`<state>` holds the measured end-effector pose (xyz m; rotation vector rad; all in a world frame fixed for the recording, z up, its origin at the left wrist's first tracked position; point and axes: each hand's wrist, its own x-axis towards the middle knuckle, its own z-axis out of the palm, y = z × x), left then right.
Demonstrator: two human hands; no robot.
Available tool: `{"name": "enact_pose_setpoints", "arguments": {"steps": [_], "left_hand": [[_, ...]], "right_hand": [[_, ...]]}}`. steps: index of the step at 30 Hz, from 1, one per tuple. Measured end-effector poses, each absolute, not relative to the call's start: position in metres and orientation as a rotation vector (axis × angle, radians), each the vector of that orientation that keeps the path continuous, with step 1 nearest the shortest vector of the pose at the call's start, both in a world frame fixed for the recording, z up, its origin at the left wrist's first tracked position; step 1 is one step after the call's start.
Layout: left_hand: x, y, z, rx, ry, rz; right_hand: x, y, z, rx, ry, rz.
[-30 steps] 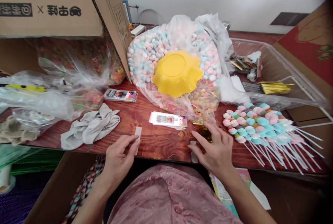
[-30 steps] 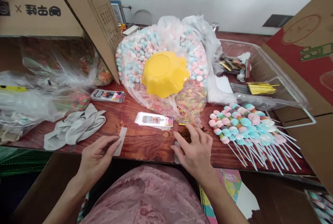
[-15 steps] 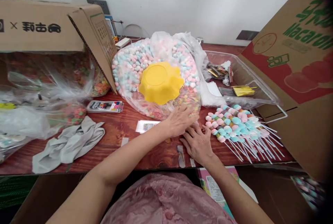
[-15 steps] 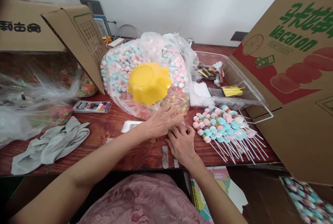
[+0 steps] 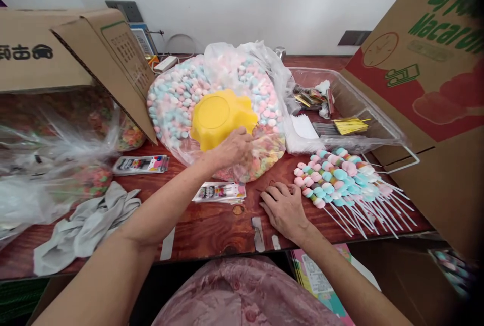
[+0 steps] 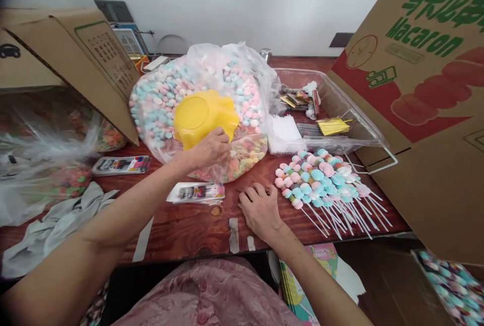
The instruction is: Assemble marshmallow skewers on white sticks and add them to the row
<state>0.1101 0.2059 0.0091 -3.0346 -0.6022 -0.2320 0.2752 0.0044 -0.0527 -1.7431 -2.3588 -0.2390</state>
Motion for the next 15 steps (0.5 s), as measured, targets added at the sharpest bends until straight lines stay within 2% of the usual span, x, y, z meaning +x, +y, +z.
{"name": "enact_pose_setpoints", "arguments": {"steps": [7,11,15], "left_hand": [[0.105,0.188,0.006,-3.038,-0.645,-0.209],[0.105,0.167,-0.005,-3.124,-0.64,-0.309],[0.071,0.142,0.007,-3.101,-0.789,-0.486]], "right_hand": [[0.279,0.016,-0.039,-1.979,-2.312,-0.352],[0.278,0.012,-0.033,-1.931,-2.303,-0.364],[0.277,0.005,-0.023,-1.786,-2.265,-0.396]]}}
